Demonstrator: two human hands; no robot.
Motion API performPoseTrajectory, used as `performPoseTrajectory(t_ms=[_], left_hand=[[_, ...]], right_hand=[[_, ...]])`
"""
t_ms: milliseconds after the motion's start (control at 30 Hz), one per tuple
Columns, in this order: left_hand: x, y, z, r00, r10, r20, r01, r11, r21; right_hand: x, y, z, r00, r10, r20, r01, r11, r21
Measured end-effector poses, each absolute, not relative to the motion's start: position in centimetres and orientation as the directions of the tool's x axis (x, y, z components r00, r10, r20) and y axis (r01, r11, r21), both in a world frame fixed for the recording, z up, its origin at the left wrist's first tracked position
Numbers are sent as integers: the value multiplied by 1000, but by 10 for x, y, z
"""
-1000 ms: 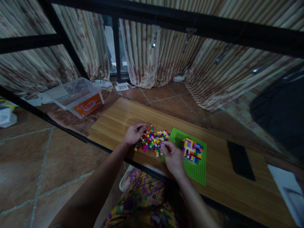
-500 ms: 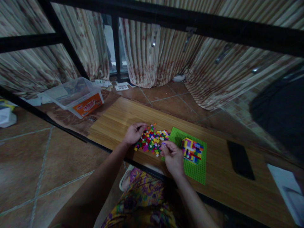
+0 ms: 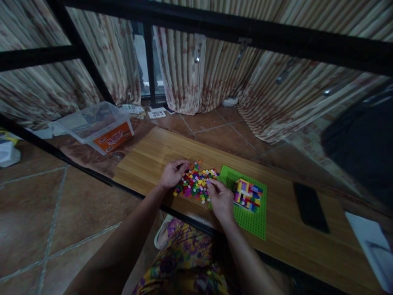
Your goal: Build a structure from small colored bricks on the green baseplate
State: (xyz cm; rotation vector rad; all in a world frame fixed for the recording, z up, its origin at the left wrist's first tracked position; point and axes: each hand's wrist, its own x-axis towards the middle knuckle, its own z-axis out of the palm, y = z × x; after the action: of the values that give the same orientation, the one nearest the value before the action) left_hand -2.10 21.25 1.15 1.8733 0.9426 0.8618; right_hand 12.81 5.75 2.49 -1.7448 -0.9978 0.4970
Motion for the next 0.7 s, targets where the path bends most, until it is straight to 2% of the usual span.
performPoseTrajectory(t_ms=[200, 433, 700], left_hand=[[-22, 213, 13, 483, 853, 197, 293, -369, 882], [-21, 213, 15, 473, 858, 202, 284, -365, 887], [-22, 215, 12, 465, 861, 204, 268, -357, 895]], right_hand=[[127, 53, 30, 597, 795, 107, 317, -111, -942], [121, 44, 44, 634, 774, -4, 100, -87, -991], [119, 23, 63, 627, 776, -67, 35, -114, -993]])
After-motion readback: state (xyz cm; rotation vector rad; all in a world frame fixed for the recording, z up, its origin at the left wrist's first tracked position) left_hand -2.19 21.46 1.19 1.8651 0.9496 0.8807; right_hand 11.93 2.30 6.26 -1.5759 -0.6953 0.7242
